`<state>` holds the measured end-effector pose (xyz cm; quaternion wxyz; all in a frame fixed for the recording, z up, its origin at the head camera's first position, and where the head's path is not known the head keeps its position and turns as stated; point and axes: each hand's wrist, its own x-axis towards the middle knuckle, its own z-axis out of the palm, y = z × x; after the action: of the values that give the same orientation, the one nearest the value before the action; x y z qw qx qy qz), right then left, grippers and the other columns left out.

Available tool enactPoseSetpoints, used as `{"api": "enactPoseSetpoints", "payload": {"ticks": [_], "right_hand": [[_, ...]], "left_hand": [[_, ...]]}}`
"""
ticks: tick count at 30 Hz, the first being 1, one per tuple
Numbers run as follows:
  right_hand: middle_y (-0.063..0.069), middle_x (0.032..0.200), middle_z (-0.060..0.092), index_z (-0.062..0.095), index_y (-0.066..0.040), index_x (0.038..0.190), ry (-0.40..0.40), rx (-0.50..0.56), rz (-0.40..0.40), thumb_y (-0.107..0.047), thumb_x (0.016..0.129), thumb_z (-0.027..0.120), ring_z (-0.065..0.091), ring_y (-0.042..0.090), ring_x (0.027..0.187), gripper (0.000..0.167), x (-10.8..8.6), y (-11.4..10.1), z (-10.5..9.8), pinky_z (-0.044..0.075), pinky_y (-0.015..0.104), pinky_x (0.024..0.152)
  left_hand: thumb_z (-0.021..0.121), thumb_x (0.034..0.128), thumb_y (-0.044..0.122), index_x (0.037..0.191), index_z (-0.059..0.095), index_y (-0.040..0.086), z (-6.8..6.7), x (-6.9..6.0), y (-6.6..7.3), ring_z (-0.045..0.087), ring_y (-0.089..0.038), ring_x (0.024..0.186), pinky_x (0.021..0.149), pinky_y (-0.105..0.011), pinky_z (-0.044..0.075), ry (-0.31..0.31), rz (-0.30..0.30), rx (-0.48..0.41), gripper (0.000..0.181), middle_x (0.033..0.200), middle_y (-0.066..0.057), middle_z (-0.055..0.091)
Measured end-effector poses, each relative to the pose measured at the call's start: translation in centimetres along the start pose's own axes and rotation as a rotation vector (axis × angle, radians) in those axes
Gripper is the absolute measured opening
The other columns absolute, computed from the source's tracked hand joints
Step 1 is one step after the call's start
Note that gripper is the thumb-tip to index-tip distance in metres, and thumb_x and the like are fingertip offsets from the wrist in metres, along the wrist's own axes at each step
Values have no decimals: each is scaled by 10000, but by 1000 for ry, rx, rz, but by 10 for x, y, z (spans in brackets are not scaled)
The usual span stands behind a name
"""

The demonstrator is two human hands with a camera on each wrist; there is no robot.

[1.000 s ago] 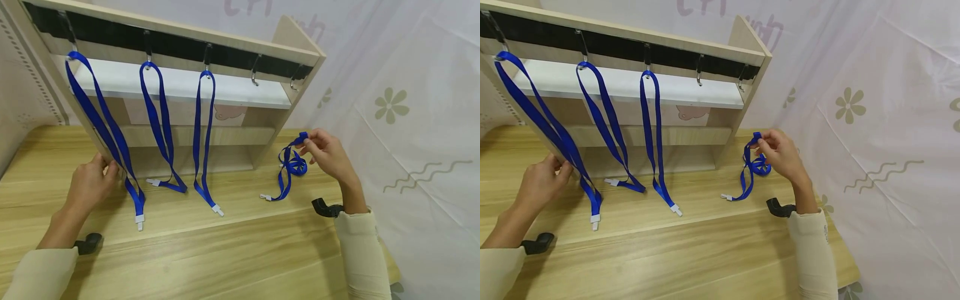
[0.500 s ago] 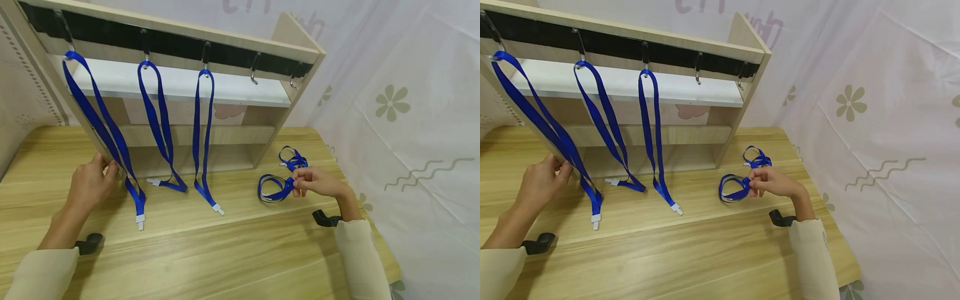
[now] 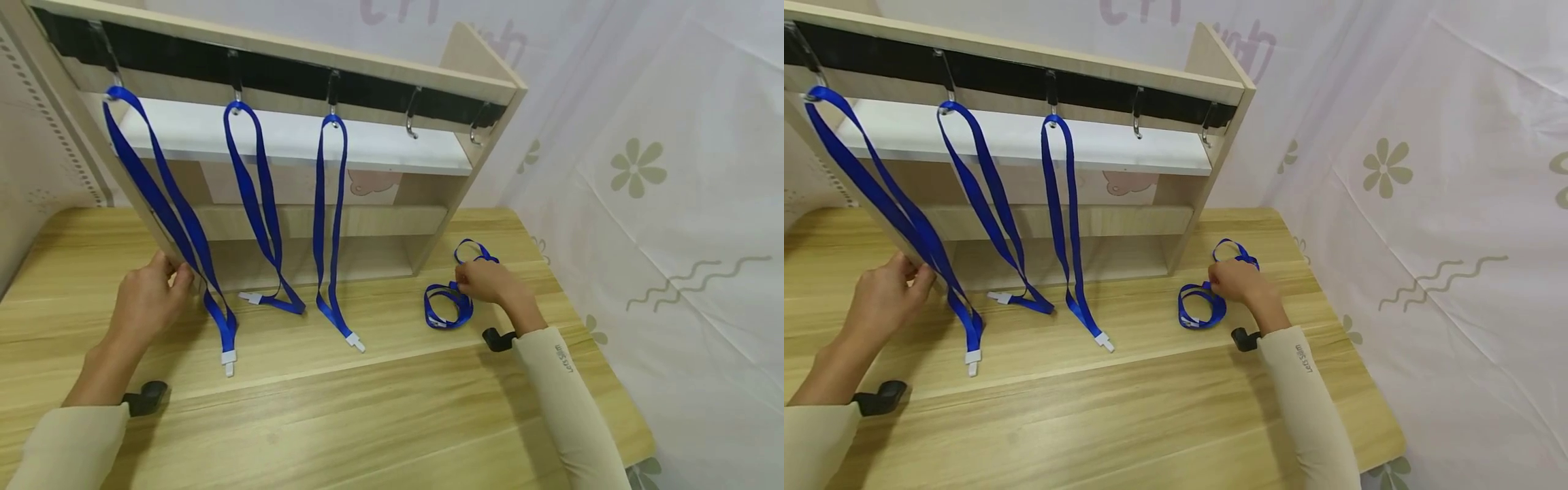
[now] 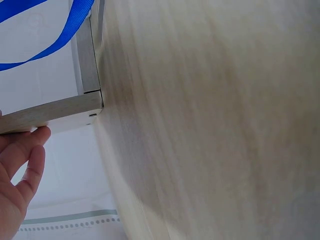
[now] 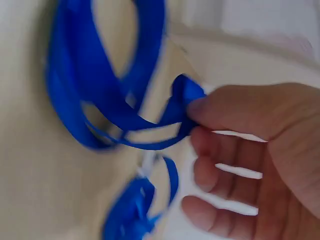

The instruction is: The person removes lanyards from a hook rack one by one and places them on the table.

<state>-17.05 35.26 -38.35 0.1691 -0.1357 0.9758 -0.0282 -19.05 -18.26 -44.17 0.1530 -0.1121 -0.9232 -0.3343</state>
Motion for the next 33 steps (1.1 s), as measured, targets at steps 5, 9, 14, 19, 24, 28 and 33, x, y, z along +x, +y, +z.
{"api": "enactPoseSetpoints", "payload": {"ticks": [5, 9, 14, 19, 24, 28, 33], "right_hand": [[-36, 687, 526, 587, -138, 768, 24, -78, -68, -115, 962, 594, 461, 117, 607, 196, 10, -12, 23, 369, 252, 556], [-41, 759, 607, 639, -136, 842, 43, -49, -60, -131, 951, 634, 522, 114, 657, 109, 8, -7, 31, 435, 280, 594], [23, 906, 710, 702, -83, 1061, 109, 23, -68, -172, 939, 667, 648, 169, 792, 155, -4, -6, 6, 533, 373, 708], [43, 865, 712, 702, -58, 1065, 270, 77, -140, -166, 956, 639, 653, 185, 784, 166, -16, -25, -36, 535, 391, 721], [47, 919, 730, 706, -67, 1099, 391, 114, -203, -185, 988, 595, 661, 181, 813, 196, -23, -60, -70, 539, 380, 731], [20, 936, 729, 710, -60, 1099, 509, 146, -319, -192, 990, 601, 642, 140, 799, 203, -26, -97, -93, 521, 330, 704], [32, 918, 726, 710, -24, 1095, 733, 159, -477, -182, 986, 611, 622, 118, 743, 216, -19, -144, -115, 506, 278, 660]], "left_hand": [[490, 970, 79, 945, 511, -50, -1, 1, 2, 551, -390, 596, 544, -427, 390, -16, -2, -2, 133, 1000, -405, 635], [477, 982, 90, 966, 507, -50, -1, 2, 5, 551, -392, 588, 542, -428, 401, -36, -10, 1, 144, 1023, -406, 631], [475, 982, 95, 971, 514, -51, -3, 1, 5, 534, -347, 594, 543, -388, 372, -29, -18, 3, 151, 1001, -397, 638], [471, 983, 100, 969, 516, -67, -5, 0, 2, 497, -316, 569, 536, -374, 356, -24, -21, 10, 173, 982, -401, 633], [465, 984, 100, 965, 511, -69, -5, -1, 1, 442, -262, 524, 509, -346, 325, -24, -17, 11, 176, 986, -403, 627], [472, 980, 94, 975, 511, -71, -4, -1, 1, 467, -285, 536, 517, -372, 351, -21, -6, 14, 170, 993, -412, 626], [474, 976, 90, 978, 511, -65, -2, 0, 1, 550, -403, 595, 557, -486, 425, -25, -5, 6, 160, 1010, -410, 629]]}}
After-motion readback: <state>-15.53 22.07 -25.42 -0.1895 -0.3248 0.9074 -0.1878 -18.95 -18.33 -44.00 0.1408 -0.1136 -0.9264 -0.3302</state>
